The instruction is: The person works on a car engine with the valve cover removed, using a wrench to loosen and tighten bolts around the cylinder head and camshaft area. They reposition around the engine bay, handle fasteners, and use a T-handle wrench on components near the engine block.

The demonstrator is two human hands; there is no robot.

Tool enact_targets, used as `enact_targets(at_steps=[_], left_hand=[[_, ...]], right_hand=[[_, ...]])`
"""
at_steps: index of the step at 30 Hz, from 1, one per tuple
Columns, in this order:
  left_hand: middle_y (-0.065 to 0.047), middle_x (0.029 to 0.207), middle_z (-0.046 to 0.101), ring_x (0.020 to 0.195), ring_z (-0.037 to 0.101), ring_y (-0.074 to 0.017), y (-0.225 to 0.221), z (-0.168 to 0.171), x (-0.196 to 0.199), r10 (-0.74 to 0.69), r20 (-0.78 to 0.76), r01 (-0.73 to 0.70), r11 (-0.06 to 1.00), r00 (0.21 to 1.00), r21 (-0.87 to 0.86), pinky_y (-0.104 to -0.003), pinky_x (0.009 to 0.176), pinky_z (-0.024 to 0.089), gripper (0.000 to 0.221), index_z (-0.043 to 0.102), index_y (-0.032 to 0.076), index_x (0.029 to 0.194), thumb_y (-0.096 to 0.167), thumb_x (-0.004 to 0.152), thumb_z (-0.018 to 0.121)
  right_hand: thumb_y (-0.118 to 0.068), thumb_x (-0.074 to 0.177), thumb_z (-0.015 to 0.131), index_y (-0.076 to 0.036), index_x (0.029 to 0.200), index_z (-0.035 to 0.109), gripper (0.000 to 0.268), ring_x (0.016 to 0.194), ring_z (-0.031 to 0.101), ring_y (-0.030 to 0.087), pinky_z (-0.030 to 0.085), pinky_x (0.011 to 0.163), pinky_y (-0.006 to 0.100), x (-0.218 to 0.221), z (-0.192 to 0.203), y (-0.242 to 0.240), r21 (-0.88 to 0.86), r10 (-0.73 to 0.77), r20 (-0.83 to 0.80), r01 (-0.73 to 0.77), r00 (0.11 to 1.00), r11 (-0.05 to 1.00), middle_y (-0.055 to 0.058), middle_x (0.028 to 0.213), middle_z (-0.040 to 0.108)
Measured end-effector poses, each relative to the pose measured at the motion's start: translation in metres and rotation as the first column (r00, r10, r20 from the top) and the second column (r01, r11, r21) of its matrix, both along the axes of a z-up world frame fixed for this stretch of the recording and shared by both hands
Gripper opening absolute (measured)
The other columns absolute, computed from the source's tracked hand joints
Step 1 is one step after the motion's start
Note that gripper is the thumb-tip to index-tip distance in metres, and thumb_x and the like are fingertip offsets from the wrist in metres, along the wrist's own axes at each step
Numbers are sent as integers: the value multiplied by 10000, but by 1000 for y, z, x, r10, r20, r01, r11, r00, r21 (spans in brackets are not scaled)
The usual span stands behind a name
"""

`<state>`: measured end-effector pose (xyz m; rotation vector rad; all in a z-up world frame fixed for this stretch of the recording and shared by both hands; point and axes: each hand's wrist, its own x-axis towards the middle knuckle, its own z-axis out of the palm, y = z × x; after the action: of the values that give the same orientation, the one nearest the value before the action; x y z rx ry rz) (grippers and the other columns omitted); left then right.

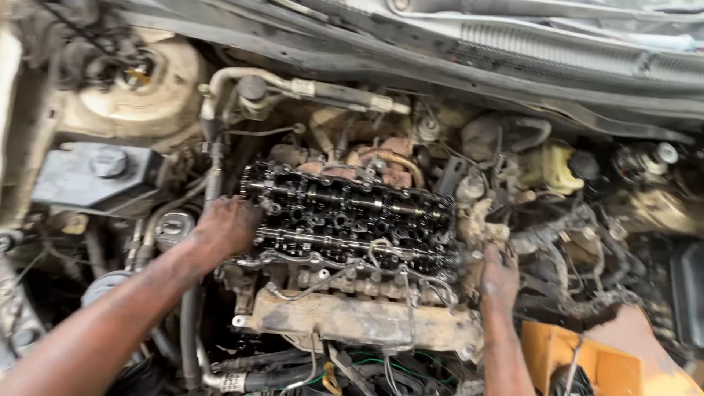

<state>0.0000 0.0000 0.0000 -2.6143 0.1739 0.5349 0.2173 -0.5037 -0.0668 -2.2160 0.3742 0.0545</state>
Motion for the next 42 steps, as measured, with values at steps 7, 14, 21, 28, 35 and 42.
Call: enact_targets(at_steps=[7,14,21,28,35,42], left_hand=[[-90,1018,768,1016,724,-238,-19,54,18,309,-115,-327,921,944,-210,-400,949,530,164,767,137,976,206,905,635],[-165,945,765,914,771,-314,-5,41,11,497,-176,-527,786,850,-323,-443,858,632,157,765,44,899,139,802,687],[-146,937,763,950,748,-340,5,26,6,460,-91,-447,767,883,-461,-479,886,612,170,734,59,887,160,751,726],[-138,956,759,979,743,-328,-5,43,5,494,-141,-505,761,858,-407,-490,938,591,158,715,60,904,159,781,725],[-122,957,761,978,747,-302,4,23,5,466,-145,-485,794,873,-366,-466,945,606,183,703,69,922,228,832,706],[-110,1179,736,968,738,-343,6,30,3,428,7,-345,738,904,-580,-476,910,611,455,718,120,1133,237,694,743]], right_hand=[[-494,886,723,96,1289,631,720,1057,655,287,488,968,387,-5,30,15,238,-34,-88,54,996,970,220,1199,707],[-521,961,675,127,1159,710,678,813,686,286,531,888,388,-4,38,15,171,-31,-307,87,951,981,199,881,727],[-462,913,654,15,1097,712,514,660,683,185,544,706,360,-4,60,28,387,-79,-369,230,926,893,100,807,743],[-420,895,691,20,960,723,446,594,628,228,576,717,403,-7,49,16,366,0,-315,121,949,923,135,736,682],[-510,923,634,-9,843,730,517,757,699,209,513,956,479,-6,57,20,185,0,-338,66,941,981,130,744,727],[-580,966,568,-26,889,719,580,636,676,255,550,777,467,2,51,9,435,155,-389,32,908,900,146,717,716]])
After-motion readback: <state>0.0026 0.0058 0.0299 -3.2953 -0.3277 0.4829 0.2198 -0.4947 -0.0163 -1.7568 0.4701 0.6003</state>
